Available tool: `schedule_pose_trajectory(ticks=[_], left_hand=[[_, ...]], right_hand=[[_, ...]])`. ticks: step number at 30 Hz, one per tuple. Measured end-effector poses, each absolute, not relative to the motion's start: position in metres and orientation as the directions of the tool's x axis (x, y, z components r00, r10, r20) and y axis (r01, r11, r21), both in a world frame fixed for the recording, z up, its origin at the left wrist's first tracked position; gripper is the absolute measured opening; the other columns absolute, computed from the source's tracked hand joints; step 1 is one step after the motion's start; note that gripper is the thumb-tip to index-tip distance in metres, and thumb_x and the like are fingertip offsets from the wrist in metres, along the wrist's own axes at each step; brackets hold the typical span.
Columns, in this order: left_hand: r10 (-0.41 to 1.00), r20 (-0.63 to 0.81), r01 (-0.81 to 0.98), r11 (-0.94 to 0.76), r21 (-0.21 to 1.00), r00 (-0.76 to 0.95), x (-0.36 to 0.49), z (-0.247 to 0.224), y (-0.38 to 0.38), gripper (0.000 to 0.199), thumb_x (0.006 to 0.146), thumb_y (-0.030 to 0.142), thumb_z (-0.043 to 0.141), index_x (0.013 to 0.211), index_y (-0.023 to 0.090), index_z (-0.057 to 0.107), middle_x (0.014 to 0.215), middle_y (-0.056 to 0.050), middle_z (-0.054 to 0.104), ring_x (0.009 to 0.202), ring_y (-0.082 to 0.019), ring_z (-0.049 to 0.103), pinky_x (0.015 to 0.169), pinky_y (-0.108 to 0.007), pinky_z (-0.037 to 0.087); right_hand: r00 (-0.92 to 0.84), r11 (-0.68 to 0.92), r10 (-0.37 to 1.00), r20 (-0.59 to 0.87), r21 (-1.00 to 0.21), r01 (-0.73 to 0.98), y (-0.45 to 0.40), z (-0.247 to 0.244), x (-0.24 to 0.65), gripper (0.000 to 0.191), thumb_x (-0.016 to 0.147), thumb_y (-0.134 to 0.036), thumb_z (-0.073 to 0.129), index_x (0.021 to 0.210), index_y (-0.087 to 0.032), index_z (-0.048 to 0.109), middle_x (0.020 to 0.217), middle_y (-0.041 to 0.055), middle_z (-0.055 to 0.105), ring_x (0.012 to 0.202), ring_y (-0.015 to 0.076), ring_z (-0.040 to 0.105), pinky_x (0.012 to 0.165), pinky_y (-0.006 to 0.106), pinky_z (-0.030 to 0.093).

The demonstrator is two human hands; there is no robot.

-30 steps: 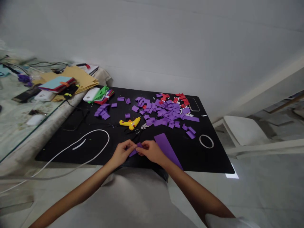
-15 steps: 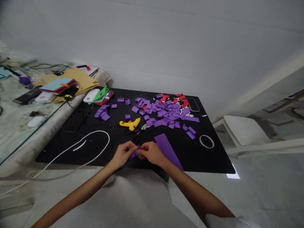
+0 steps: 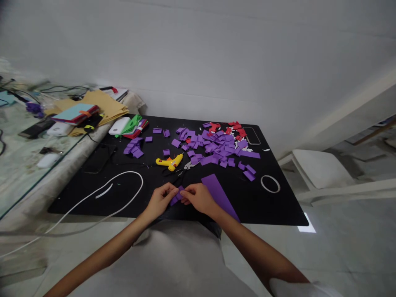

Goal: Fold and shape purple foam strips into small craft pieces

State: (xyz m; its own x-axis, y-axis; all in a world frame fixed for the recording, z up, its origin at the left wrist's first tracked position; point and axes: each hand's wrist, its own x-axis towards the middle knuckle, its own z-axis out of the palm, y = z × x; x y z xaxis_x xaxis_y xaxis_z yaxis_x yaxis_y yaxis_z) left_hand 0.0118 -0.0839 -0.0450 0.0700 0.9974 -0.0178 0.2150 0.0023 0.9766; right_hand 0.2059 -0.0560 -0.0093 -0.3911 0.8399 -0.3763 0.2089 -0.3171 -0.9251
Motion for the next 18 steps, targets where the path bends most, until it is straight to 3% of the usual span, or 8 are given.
schedule_pose_trajectory(ticks=[7, 18], left_hand=[[0.998, -0.021, 0.195, 0.008, 0.981, 0.067, 0.014, -0.045, -0.084, 0.046, 0.093, 0.060, 0.064, 0.077, 0.017, 0.067, 0.061, 0.004, 0.054, 0.057, -0.011, 0.044, 0.057, -0.024, 0.033], [0.988, -0.001, 0.129, -0.019, 0.991, 0.153, 0.013, -0.038, -0.086, 0.053, 0.101, 0.064, 0.050, 0.084, 0.016, 0.068, 0.068, 0.000, 0.060, 0.062, -0.014, 0.055, 0.061, -0.026, 0.042]], right_hand=[[-0.376, -0.305, 0.852, -0.364, -0.929, 0.208, -0.056, -0.005, 0.202, 0.042, 0.072, -0.057, 0.087, 0.082, -0.017, 0.075, 0.074, 0.0028, 0.076, 0.073, 0.0199, 0.076, 0.075, 0.035, 0.063], [-0.337, -0.335, 0.858, -0.388, -0.919, 0.207, -0.052, 0.000, 0.215, 0.043, 0.073, -0.059, 0.086, 0.080, -0.018, 0.075, 0.077, 0.0029, 0.076, 0.074, 0.0200, 0.075, 0.077, 0.036, 0.064]])
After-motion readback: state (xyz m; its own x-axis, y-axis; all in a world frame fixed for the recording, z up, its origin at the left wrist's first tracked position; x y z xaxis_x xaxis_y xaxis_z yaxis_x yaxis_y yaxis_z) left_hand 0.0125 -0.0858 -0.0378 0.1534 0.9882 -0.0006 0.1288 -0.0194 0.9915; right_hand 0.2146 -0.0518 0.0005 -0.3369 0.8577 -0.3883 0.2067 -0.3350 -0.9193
